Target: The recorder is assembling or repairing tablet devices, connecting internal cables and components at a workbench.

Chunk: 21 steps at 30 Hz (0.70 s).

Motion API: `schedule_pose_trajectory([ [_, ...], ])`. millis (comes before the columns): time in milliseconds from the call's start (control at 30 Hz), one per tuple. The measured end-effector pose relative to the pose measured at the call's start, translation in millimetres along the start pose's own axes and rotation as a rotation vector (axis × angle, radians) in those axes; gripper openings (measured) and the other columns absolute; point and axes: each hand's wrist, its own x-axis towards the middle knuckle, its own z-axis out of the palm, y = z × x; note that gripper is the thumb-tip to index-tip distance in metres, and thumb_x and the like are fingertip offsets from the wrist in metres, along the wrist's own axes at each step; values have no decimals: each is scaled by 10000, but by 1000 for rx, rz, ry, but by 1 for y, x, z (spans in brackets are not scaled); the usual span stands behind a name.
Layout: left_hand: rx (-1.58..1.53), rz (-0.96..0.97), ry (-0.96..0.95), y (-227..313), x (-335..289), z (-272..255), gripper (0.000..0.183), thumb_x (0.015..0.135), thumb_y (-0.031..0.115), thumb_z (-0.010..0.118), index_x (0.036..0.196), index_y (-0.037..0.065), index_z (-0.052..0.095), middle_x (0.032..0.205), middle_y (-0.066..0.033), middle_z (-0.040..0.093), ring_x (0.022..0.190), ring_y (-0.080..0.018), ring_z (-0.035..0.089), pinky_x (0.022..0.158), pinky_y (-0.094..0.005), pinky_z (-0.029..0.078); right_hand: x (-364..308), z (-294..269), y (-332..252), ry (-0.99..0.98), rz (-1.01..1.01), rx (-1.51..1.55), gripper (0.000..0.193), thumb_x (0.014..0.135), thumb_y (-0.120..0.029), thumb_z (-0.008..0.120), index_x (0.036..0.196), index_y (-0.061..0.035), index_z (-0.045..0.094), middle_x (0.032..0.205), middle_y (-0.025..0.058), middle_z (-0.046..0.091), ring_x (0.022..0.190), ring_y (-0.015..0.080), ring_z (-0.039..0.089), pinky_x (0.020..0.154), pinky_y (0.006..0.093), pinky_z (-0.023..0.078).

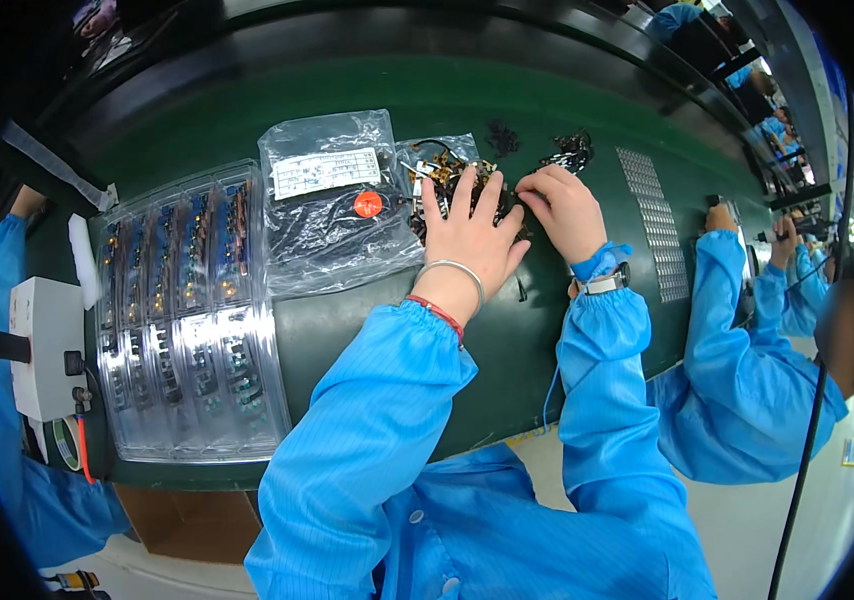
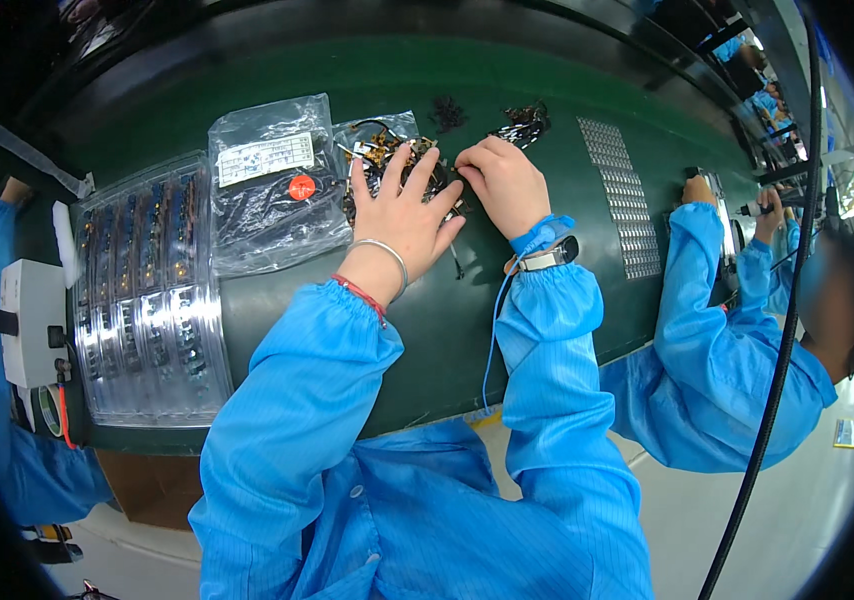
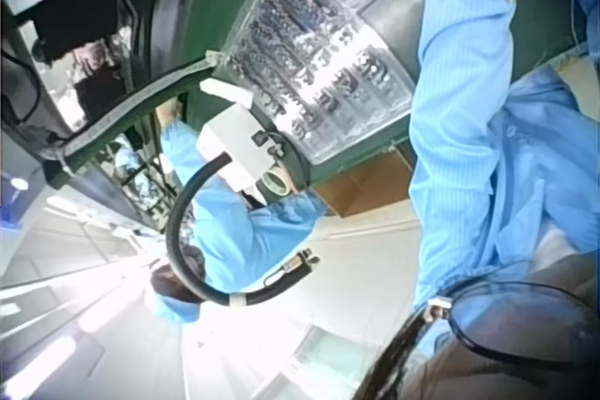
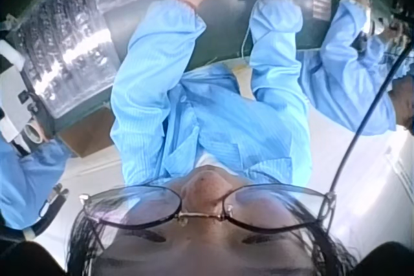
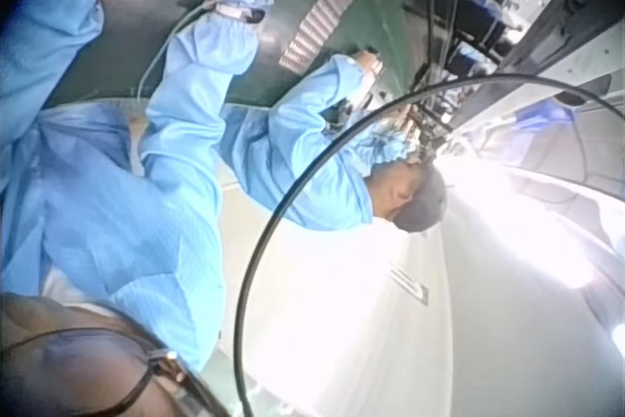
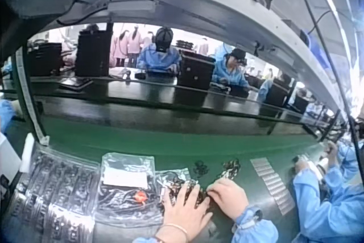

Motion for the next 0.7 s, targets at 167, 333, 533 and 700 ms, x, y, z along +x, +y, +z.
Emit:
schedule_pose_trajectory([
  [167, -26, -28, 6, 1, -1, -1, 327, 792, 417, 558, 1077, 262, 600, 1346, -58, 372, 1287, -308, 237, 975, -661, 112, 2, -1, -1, 2, 15, -8, 70, 772, -121, 592, 821, -98, 636, 814, 34, 572, 779, 233, 581, 635, 328, 481],
  [333, 1, -51, -18, 3, -1, -3, 302, 810, 405, 541, 1087, 293, 587, 1349, -53, 363, 1282, -306, 262, 965, -646, 139, 2, -2, -4, -12, 1, -30, 76, 770, -120, 591, 822, -95, 640, 813, 33, 574, 779, 233, 581, 639, 326, 481],
  [533, -8, -54, 15, 2, -1, 0, 310, 808, 402, 543, 1098, 299, 581, 1341, -50, 377, 1266, -311, 293, 964, -648, 137, 1, -2, -9, -23, 6, -69, 91, 758, -119, 594, 827, -102, 651, 815, 27, 581, 789, 225, 585, 650, 322, 485],
  [700, -13, -58, 12, 3, -1, 2, 321, 808, 395, 546, 1113, 299, 572, 1334, -47, 386, 1260, -311, 302, 965, -649, 135, -5, -7, -10, -77, -39, -142, 149, 754, -96, 580, 874, -105, 667, 835, 23, 585, 812, 216, 587, 667, 325, 496],
])
